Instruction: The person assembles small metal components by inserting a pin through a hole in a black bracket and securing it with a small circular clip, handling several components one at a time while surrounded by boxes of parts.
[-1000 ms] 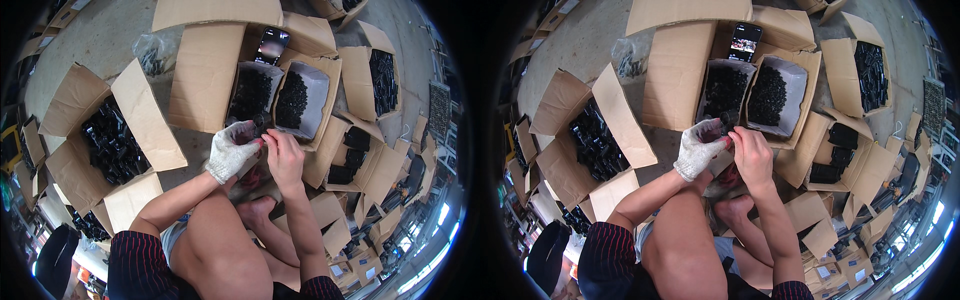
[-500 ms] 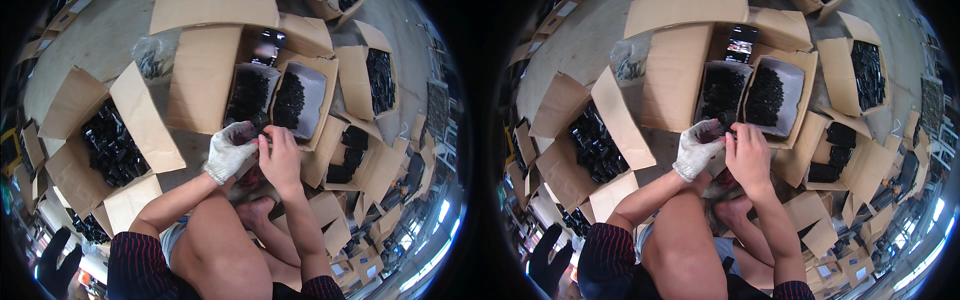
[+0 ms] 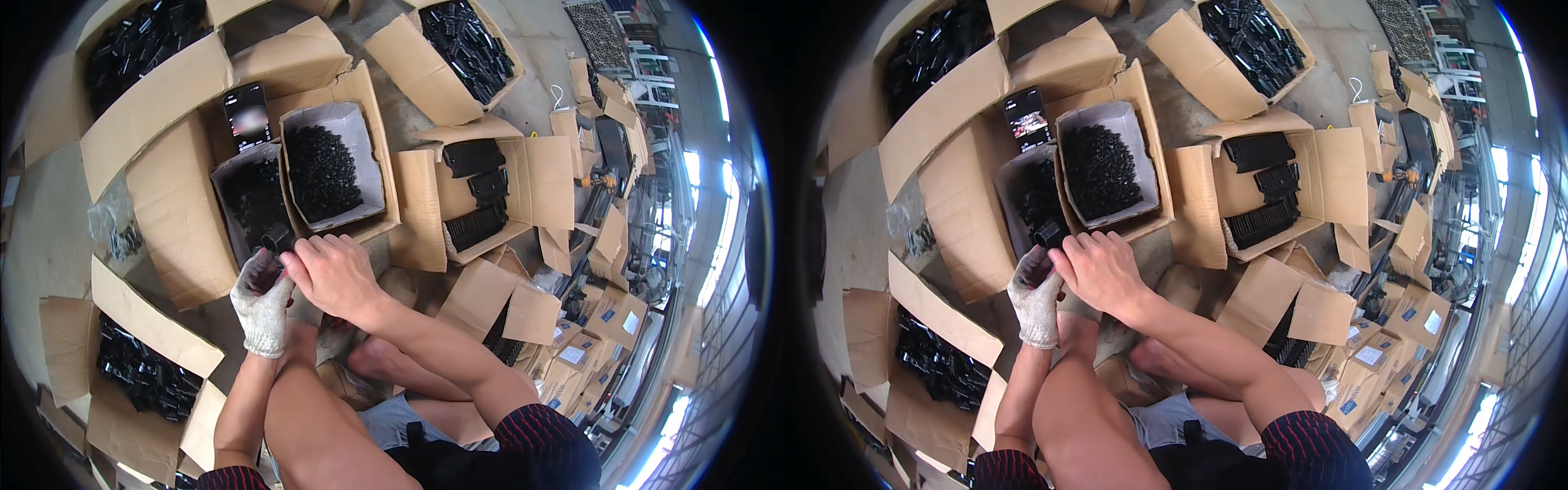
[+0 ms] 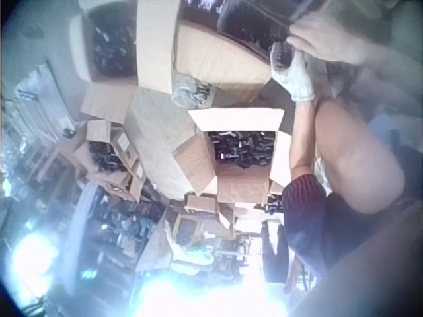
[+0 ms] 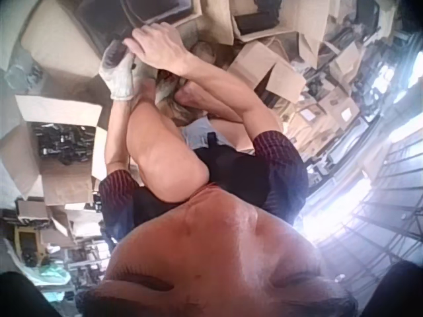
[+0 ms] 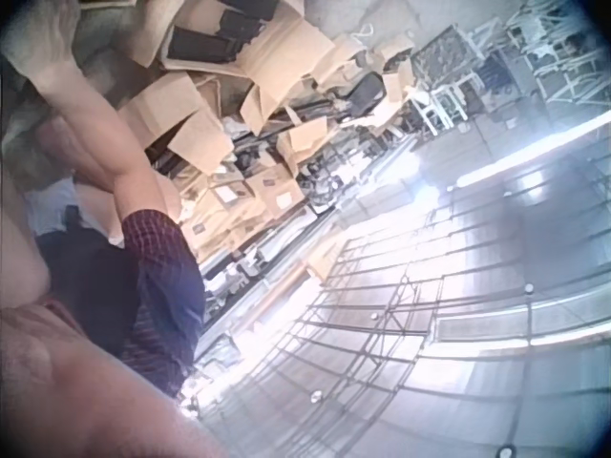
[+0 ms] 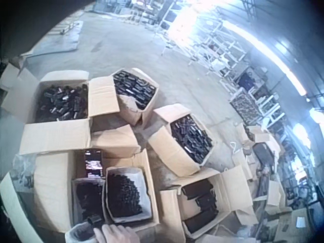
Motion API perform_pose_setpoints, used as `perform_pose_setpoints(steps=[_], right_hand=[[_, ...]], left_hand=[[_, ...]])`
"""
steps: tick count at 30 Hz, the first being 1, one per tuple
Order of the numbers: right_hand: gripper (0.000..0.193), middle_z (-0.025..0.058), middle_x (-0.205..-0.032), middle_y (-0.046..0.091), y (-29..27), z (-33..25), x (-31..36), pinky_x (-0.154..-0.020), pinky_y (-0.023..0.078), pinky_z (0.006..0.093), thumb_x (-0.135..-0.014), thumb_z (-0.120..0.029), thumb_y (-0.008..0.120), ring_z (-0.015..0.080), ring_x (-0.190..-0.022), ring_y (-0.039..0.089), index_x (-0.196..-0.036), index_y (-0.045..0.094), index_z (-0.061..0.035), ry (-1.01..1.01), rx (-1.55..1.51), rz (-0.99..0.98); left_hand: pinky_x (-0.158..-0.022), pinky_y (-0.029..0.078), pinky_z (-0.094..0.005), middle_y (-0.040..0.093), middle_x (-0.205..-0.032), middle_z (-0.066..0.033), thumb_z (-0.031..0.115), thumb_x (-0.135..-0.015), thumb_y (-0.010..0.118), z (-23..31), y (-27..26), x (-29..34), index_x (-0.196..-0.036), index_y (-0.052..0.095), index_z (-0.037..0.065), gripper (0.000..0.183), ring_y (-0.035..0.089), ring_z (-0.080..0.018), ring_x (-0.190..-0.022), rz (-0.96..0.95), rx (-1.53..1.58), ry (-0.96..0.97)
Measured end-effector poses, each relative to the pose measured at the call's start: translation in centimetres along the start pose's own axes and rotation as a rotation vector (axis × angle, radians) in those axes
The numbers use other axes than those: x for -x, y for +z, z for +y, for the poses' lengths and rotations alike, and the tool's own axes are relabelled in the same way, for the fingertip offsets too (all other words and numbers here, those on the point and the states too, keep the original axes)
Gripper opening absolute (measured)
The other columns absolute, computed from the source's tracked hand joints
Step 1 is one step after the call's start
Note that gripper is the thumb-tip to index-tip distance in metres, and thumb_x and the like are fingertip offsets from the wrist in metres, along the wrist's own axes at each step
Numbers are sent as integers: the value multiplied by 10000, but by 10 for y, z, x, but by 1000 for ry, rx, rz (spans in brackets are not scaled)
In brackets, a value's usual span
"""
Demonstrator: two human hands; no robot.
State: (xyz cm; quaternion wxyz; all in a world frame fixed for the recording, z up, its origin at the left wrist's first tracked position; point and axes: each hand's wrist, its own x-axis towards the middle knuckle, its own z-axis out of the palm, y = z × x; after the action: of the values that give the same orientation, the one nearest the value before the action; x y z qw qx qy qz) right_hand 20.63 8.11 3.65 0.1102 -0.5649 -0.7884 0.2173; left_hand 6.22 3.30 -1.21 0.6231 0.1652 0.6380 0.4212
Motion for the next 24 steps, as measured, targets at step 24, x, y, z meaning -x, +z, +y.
perform_pose_setpoints(steps=[24], right_hand=[[346, 176, -1209, 628, -35, 312, 34, -954, 509, 487, -949, -287, 687, 399, -1124, 630, -1206, 618, -67, 949, 277, 432]], left_hand=[[-728, 544, -245, 698, -1289, -75, 354, -1019, 510, 26, -151, 93, -1529, 443, 73, 586, 700, -204, -1095, 355, 718, 318]])
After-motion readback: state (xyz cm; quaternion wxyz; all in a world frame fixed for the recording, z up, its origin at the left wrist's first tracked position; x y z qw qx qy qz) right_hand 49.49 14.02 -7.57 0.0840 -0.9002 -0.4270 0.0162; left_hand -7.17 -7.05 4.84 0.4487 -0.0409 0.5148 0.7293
